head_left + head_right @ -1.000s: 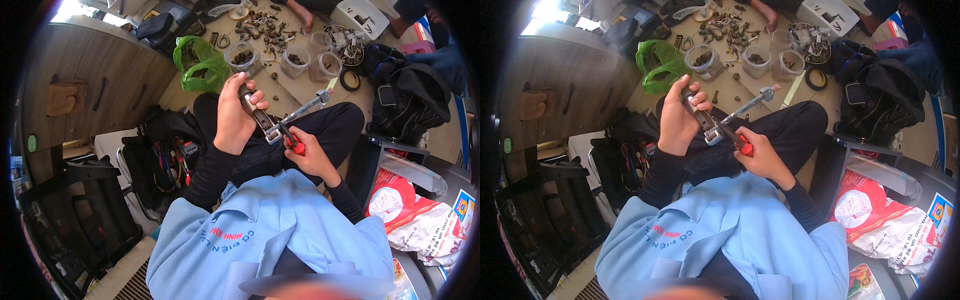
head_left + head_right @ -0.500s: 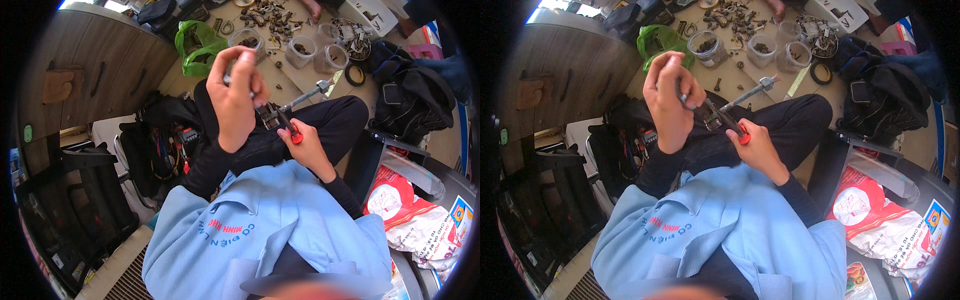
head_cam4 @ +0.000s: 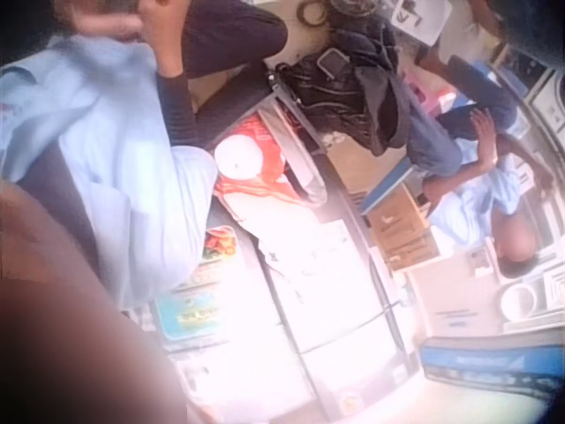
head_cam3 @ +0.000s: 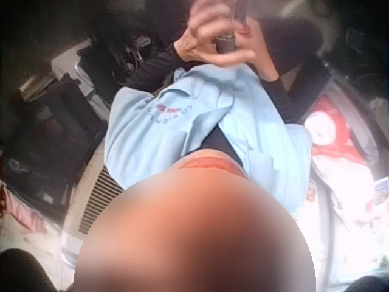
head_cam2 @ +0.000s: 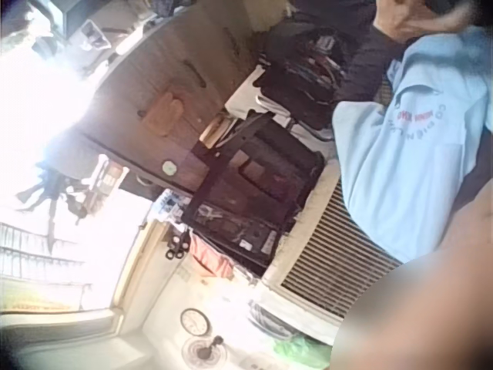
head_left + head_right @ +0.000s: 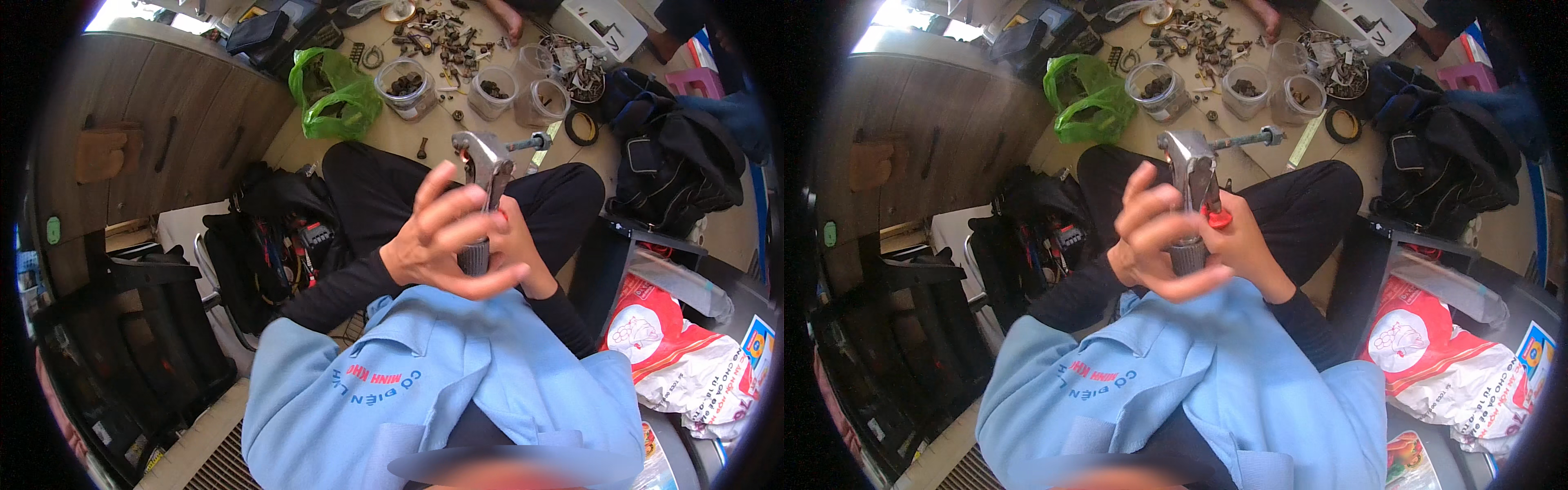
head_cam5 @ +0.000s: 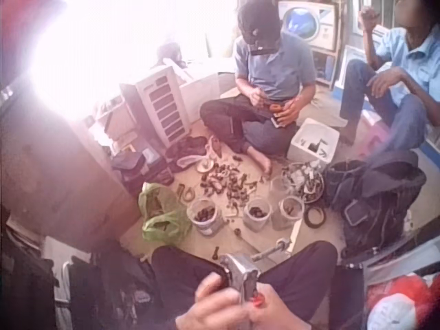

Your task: The person sits on the floor and uses pliers and a hammer to disassemble and manipulate small metal lock cylinders. They remove pins and internal components, placing them into plastic containers while other people work nearby.

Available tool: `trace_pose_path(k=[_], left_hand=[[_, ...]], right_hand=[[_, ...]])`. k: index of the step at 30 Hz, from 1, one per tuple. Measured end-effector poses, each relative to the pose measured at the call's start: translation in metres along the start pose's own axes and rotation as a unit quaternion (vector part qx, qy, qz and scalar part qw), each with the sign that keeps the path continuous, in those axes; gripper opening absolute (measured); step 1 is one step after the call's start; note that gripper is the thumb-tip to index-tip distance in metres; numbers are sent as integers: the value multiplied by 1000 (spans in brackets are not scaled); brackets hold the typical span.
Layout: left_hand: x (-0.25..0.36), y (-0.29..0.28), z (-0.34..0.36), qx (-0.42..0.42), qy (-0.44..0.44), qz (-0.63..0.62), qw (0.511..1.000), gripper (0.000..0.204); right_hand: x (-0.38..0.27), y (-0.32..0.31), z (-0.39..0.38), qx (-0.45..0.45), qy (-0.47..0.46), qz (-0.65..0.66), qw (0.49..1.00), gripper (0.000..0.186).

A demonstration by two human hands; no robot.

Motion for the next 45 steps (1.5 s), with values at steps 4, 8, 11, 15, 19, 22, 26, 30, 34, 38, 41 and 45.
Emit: trace_pose_path(k=[4, 8, 11, 15, 19, 22, 26, 30, 34, 38, 41, 45], left_hand=[[-28, 3, -15, -8, -248, -52, 967, 79], [-46, 9, -36, -152, -349, -160, 911, 51], [-67, 15, -54, -205, -519, -314, 768, 43], [-95, 22, -52, -141, -642, -492, 571, 58], [-113, 35, -33, -73, -651, -614, 440, 68], [-122, 22, 9, -48, -591, -706, 388, 60], [-100, 8, 40, -101, -480, -327, 808, 41], [-29, 6, 63, -215, -100, -295, 925, 25], [24, 8, 40, -536, 144, -367, 746, 11], [43, 4, 7, -647, 203, -436, 592, 11], [36, 12, 16, -608, 229, -264, 713, 12], [7, 5, 34, -279, 148, -24, 948, 25]], right_hand=[[-13, 0, 10, 43, -9, 66, 997, 11], [-35, 1, 10, 32, 9, 40, 999, 16], [-41, 2, 8, 11, -60, -12, 998, 18], [-32, 4, 4, -1, -33, -93, 995, 17], [-38, 4, 3, 12, -53, -216, 975, 17], [-24, -8, -2, 27, -83, -266, 960, 16], [-16, -12, -4, 68, -12, -257, 964, 16], [4, -7, -5, 14, 60, -182, 981, 16], [22, 9, -15, -87, 78, -154, 981, 23], [26, 42, -13, -141, 119, -108, 977, 26], [24, 32, -1, -67, 75, -123, 987, 24], [-1, 8, 19, 35, 0, -31, 999, 17]])
Point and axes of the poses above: each hand's wrist, its own z-axis towards the middle knuckle, its own y-axis out of the palm, x = y × z, the point moved 7 cm from there along z, towards the middle knuckle, and after that the axes turned 15 degrees about z, right-handed, at the moved point
